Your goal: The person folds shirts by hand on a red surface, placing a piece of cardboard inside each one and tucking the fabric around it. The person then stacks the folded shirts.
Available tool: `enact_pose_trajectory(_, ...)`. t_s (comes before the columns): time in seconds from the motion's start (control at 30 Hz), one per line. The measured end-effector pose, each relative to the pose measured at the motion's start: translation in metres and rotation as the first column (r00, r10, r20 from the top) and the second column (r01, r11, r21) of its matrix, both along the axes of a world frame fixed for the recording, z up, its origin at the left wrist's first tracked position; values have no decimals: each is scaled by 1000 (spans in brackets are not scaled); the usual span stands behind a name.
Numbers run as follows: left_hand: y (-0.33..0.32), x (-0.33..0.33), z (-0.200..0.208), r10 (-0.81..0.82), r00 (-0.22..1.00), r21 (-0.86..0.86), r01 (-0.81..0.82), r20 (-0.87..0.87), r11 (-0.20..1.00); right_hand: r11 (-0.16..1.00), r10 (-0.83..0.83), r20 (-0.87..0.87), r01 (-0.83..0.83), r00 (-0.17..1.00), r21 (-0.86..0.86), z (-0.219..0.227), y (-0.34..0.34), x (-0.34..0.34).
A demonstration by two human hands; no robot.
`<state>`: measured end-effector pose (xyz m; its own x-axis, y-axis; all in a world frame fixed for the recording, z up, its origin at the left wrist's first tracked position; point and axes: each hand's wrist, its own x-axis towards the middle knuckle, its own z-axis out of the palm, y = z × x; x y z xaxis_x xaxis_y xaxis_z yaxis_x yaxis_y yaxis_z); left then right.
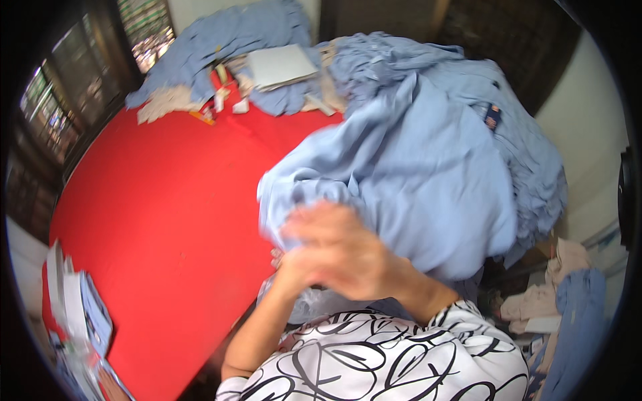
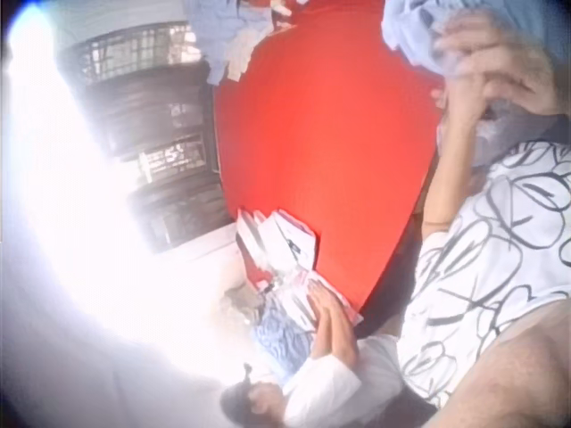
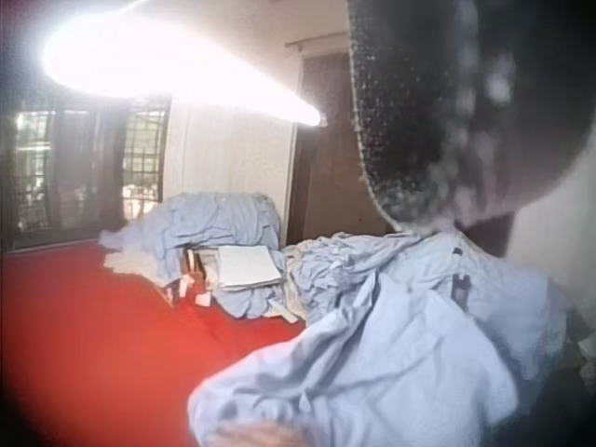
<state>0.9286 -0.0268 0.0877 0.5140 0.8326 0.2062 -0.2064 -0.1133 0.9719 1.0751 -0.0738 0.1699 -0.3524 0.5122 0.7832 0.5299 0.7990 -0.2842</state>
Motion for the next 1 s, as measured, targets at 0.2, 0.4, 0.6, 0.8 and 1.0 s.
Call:
enact_pose_trajectory(0.2, -24, -116, 74, 330, 753, -117, -323, 569, 939, 787, -177, 39, 165, 983, -594, -152, -42, 1)
enact_pose_trajectory(0.4, -106, -253, 37, 818, 481, 14, -864, 314, 503, 314, -62, -177, -149, 982, -938, -161, -33, 3)
enact_pose_trajectory(0.6, -147, -336, 76, 925, 348, 114, -936, 151, 333, 430, 288, -618, -675, 732, -600, -14, 19, 94)
enact_pose_trajectory(0.8, -29, -420, 100, 885, 440, -43, -898, -151, 438, 886, 56, -110, -101, 992, -453, 16, 230, -6)
enact_pose_trajectory(1.0, 20, -402, -17, 851, 304, 9, -940, -429, 341, 850, -124, 97, 156, 988, -504, -93, 239, -23)
